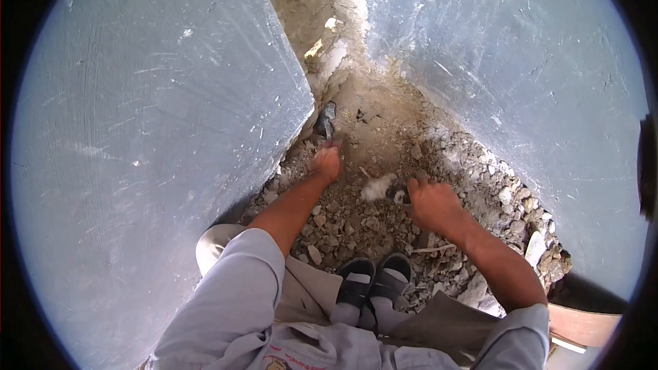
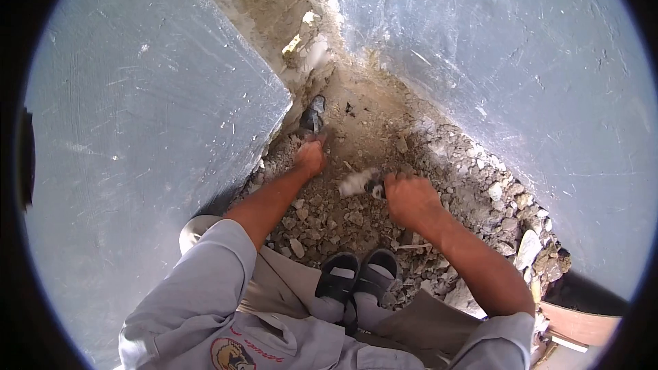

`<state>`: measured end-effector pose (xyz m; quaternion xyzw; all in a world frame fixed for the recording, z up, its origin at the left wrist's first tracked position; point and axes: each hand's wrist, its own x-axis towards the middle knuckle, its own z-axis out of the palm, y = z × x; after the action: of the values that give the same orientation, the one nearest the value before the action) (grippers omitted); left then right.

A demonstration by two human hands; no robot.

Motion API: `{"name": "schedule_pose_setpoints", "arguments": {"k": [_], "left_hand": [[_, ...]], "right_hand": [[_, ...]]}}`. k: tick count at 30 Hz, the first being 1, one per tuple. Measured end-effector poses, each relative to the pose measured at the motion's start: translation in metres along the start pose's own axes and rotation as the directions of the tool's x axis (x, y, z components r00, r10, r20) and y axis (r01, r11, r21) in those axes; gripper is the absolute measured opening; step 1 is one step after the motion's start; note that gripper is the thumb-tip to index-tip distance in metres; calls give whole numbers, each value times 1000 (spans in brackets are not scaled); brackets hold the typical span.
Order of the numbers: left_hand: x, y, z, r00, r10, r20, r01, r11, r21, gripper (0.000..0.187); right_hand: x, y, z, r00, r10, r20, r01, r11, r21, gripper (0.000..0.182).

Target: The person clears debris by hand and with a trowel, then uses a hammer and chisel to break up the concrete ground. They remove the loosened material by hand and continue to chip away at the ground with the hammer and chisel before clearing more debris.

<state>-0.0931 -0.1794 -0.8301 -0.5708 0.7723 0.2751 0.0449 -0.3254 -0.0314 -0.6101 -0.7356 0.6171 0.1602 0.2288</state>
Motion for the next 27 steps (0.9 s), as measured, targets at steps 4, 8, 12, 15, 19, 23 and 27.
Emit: {"name": "schedule_pose_setpoints", "arguments": {"k": [4, 8, 12, 15, 19, 23, 27], "left_hand": [[47, -23, 44, 956, -293, -2, 292, 954, -69, 53], [31, -9, 1, 959, -264, 106, 257, 963, 79, 52], [25, 7, -61, 925, -168, 341, 98, 972, 214, 53], [7, 6, -106, 918, -99, 383, 31, 983, 182, 52], [-74, 31, -189, 978, 6, 209, 5, 999, -53, 61], [-142, 66, -286, 916, 113, 385, -132, 991, 24, 64], [-172, 74, -311, 815, 152, 559, -320, 922, 216, 63]], "right_hand": [[-31, 4, 38, 985, -169, 32, 172, 954, -245, 27], [-32, 3, 65, 971, -143, 193, 154, 987, -45, 31], [6, 11, 21, 990, -138, 36, 130, 977, 167, 35], [47, 30, 8, 989, -83, -125, 123, 925, 359, 33], [112, 35, -2, 998, -11, -59, 42, 821, 569, 31], [194, 26, 53, 973, -9, -229, 163, 732, 661, 31], [273, 0, 95, 974, 103, -203, 97, 620, 779, 32]]}}
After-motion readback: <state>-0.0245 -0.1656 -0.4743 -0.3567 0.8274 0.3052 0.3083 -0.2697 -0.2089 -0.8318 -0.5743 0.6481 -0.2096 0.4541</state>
